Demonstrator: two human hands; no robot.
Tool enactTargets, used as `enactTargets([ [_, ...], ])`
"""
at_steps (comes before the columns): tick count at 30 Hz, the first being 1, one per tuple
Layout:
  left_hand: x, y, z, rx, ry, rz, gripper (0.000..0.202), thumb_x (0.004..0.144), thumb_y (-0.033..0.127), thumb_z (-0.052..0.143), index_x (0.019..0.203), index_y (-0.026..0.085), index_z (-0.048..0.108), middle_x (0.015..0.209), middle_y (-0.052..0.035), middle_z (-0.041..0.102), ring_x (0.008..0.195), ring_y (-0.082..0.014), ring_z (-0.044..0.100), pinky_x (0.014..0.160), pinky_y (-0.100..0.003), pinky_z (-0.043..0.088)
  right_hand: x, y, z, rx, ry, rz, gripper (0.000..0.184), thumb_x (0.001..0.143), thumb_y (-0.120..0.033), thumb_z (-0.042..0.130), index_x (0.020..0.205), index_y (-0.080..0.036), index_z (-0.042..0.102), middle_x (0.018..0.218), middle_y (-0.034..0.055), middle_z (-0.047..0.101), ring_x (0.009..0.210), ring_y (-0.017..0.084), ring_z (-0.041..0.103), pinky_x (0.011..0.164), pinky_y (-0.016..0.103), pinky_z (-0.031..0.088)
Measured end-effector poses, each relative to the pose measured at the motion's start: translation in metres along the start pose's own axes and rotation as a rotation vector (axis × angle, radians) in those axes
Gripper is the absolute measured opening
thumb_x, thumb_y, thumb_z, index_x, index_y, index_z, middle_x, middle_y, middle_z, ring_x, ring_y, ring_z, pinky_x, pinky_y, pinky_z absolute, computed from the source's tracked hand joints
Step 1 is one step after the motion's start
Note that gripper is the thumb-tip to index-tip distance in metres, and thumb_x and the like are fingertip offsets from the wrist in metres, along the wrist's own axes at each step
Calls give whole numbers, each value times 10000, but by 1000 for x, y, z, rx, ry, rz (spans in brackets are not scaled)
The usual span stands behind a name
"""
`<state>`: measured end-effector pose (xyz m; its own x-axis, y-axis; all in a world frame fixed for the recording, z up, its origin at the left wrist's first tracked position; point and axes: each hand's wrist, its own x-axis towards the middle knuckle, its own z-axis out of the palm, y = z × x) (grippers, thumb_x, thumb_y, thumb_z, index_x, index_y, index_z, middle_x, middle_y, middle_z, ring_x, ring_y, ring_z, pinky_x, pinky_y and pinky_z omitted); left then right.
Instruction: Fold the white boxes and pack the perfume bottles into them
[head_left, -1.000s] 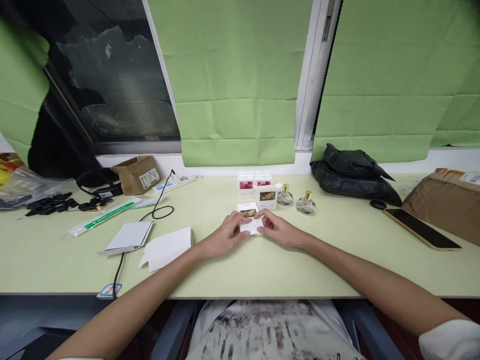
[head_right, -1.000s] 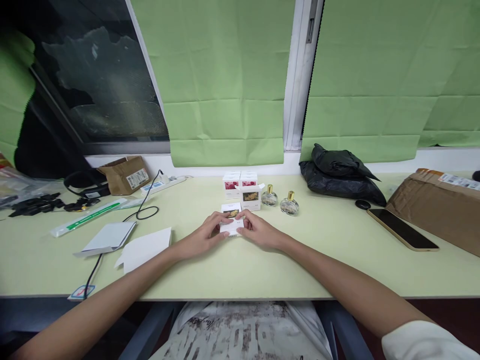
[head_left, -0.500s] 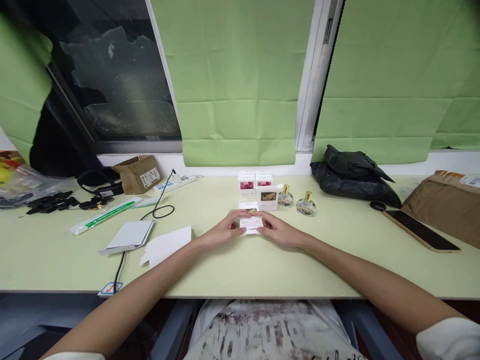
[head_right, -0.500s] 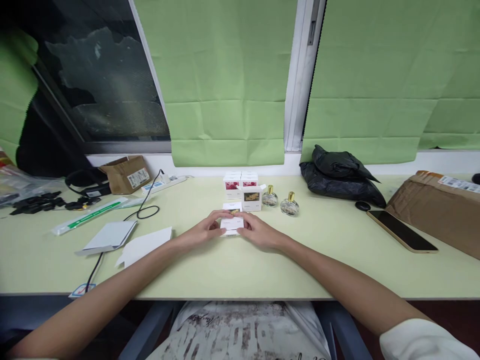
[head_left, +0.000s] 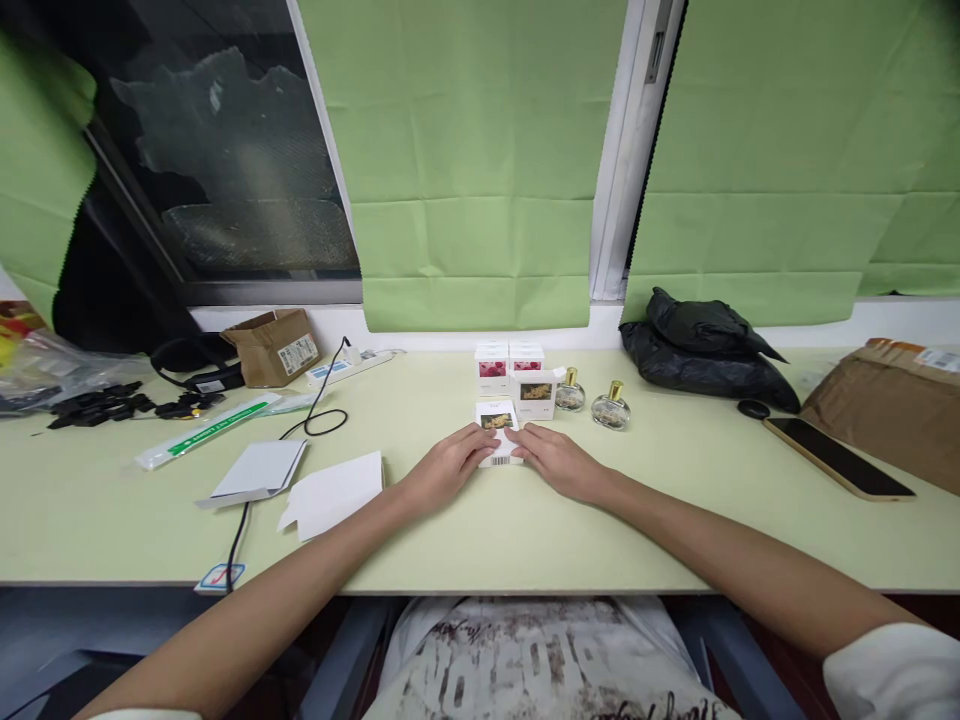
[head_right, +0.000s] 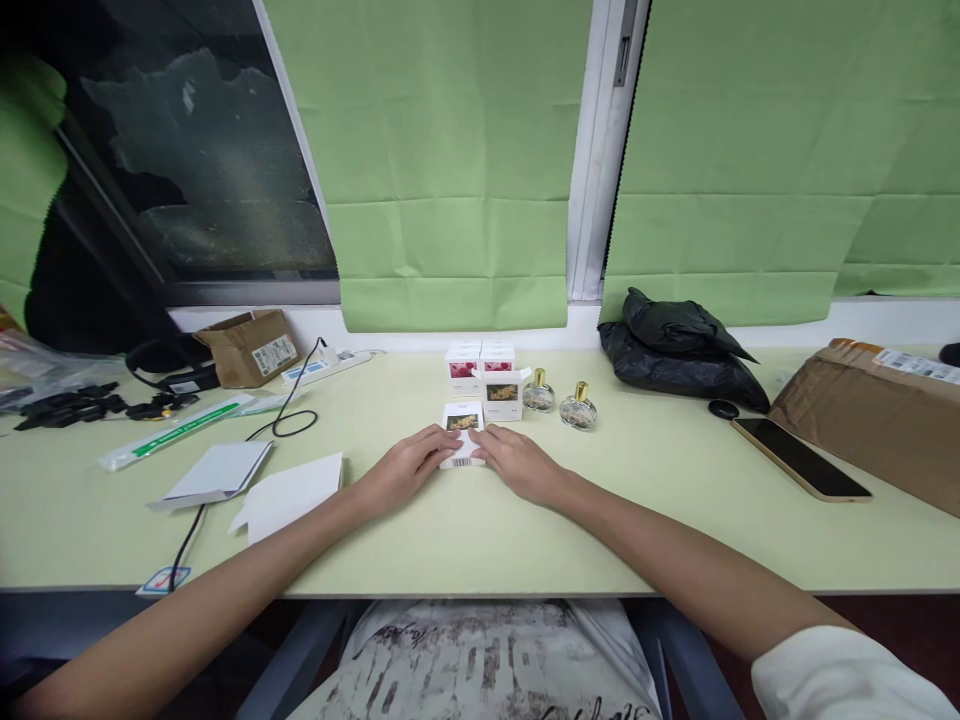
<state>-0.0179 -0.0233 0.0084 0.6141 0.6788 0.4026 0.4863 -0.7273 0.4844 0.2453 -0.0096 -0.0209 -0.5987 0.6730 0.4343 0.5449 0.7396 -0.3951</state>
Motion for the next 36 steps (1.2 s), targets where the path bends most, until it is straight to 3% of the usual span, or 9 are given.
enactTargets([
  [5, -1, -4, 6, -93, 68, -156, 366, 1085, 499, 489, 1359, 275, 584, 1309, -84, 622, 982, -214, 668, 925, -396, 561, 1, -4, -2, -91, 17, -57, 370, 1130, -395, 391, 1388, -261, 619, 1067, 101, 667, 946, 260, 656, 836, 403, 571],
  [10, 2, -21, 12, -3, 127, -410, 1024, 786, 734, 792, 1560, 230, 351, 1536, -191, 461, 1417, -419, 453, 1140, -586, 432, -3, -2, -9, -75, -25, -96, 385, 1129, -393, 397, 1427, -269, 607, 1111, 112, 682, 1007, 264, 651, 859, 404, 556],
  [14, 4, -32, 8, -125, 66, -530, 1075, 822, 769, 737, 1617, 238, 245, 1546, -221, 468, 1479, -438, 391, 1159, -625, 399, -8, -8, -16, 14, -81, -103, 378, 1132, -419, 386, 1392, -274, 620, 1119, 96, 685, 1050, 257, 646, 895, 394, 526],
  [21, 1, -17, 4, -364, 90, -386, 1064, 807, 606, 847, 1600, 317, 200, 1494, -157, 445, 1152, -271, 636, 927, -448, 578, -6, -9, -18, 450, 1, 273, 492, 1034, -544, 592, 1425, -263, 490, 938, -15, 615, 805, 173, 577, 751, 315, 471],
  [24, 0, -4, 3, -362, 70, -232, 1026, 818, 527, 868, 1598, 349, 226, 1448, -122, 478, 1202, -274, 618, 966, -436, 566, -3, 1, -16, 575, -24, 274, 597, 983, -564, 667, 1456, -243, 489, 940, -18, 575, 832, 170, 553, 770, 311, 457],
  [27, -3, 8, 1, -293, 56, -123, 1007, 830, 505, 869, 1611, 340, 254, 1431, -113, 515, 1372, -316, 526, 1130, -474, 474, -2, 4, -18, 588, -88, 241, 481, 950, -613, 689, 1208, -211, 631, 881, -24, 519, 800, 166, 507, 730, 301, 436],
  [30, -6, 15, -1, -264, 4, -174, 966, 871, 543, 819, 1628, 326, 260, 1442, -121, 545, 1344, -324, 552, 1129, -481, 463, -4, -3, -24, 461, -88, 233, 424, 941, -632, 690, 998, -212, 666, 960, -1, 498, 822, 168, 496, 750, 310, 454],
  [33, -7, 18, -1, -241, -12, -228, 926, 873, 580, 799, 1609, 296, 313, 1381, -117, 602, 1252, -311, 595, 1047, -445, 500, -7, -12, -30, 369, -59, 206, 367, 989, -594, 644, 1099, -247, 691, 1205, 43, 500, 881, 167, 531, 806, 325, 480],
  [36, -6, 20, 0, -199, 2, -275, 833, 872, 602, 788, 1544, 276, 419, 1308, -105, 638, 1195, -297, 607, 968, -399, 519, -7, -14, -31, 302, -32, 162, 333, 1008, -566, 631, 1088, -250, 700, 1156, 49, 540, 927, 192, 547, 833, 334, 468],
])
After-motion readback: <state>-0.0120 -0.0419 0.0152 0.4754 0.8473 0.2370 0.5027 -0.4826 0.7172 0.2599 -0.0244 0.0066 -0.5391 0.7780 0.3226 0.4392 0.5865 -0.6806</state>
